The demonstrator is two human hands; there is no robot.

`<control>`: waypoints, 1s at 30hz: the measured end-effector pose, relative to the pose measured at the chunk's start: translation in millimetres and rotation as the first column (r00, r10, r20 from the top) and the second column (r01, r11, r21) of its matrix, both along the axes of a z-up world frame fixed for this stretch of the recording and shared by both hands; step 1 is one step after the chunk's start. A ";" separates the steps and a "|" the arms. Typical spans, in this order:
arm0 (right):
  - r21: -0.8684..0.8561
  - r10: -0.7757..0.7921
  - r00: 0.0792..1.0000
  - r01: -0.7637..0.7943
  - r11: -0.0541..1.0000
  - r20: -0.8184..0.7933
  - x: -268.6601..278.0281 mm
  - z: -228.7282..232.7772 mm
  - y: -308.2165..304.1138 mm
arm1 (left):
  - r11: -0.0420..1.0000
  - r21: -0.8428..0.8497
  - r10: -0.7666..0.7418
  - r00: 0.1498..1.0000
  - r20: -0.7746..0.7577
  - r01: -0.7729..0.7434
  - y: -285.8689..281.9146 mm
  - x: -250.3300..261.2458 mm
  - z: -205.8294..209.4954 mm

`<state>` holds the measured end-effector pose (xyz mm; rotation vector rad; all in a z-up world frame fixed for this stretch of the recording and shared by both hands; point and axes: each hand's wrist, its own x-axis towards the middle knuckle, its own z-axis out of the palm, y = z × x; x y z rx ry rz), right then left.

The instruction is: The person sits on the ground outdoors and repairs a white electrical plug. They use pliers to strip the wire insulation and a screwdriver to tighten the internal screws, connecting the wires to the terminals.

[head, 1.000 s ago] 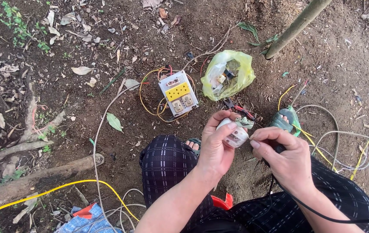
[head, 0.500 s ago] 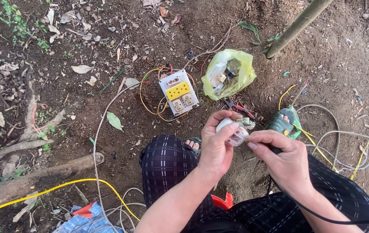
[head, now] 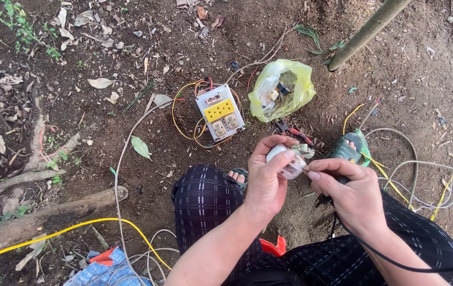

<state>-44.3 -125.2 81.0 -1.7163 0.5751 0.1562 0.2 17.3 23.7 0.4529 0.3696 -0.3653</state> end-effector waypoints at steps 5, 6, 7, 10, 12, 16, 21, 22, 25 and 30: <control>-0.253 0.170 0.981 -0.140 0.957 0.097 -3.3 7.7 5.4 | 1.000 0.003 -0.005 1.000 0.007 0.005 1.4 -0.1 3.2; -0.320 0.251 0.952 -0.186 0.929 0.176 -3.7 8.6 7.3 | 1.000 -0.002 -0.003 1.000 0.015 0.003 1.9 -0.6 3.6; -0.318 0.252 0.952 -0.188 0.929 0.174 -3.1 9.8 9.8 | 1.000 -0.001 -0.003 1.000 0.014 0.003 1.9 -0.7 3.6; -0.400 0.328 0.900 -0.198 0.895 0.286 -1.6 12.5 15.2 | 1.000 -0.005 0.006 1.000 -0.001 -0.006 1.9 -1.3 4.2; -0.535 0.422 0.833 -0.187 0.824 0.358 0.3 12.9 17.3 | 1.000 -0.013 -0.006 1.000 0.009 0.006 3.1 -0.9 6.2; -0.585 0.445 0.819 -0.174 0.793 0.361 -0.2 11.4 18.2 | 0.999 -0.022 -0.025 0.999 -0.032 0.024 5.1 -1.1 5.5; -0.561 0.365 0.875 -0.137 0.816 0.318 -0.1 17.8 15.6 | 0.980 -0.196 -0.096 0.963 -0.253 0.046 8.5 -1.1 4.3; -0.561 0.366 0.875 -0.138 0.816 0.317 0.1 18.5 16.3 | 0.980 -0.196 -0.095 0.962 -0.254 0.045 9.7 -1.3 4.4; -0.519 0.335 0.889 -0.135 0.844 0.313 0.1 19.5 16.8 | 0.972 -0.232 -0.095 0.965 -0.245 0.037 11.4 -1.7 4.7; -0.500 0.323 0.889 -0.129 0.856 0.323 0.7 19.2 15.5 | 0.979 -0.203 -0.086 0.963 -0.254 0.034 17.0 1.1 12.7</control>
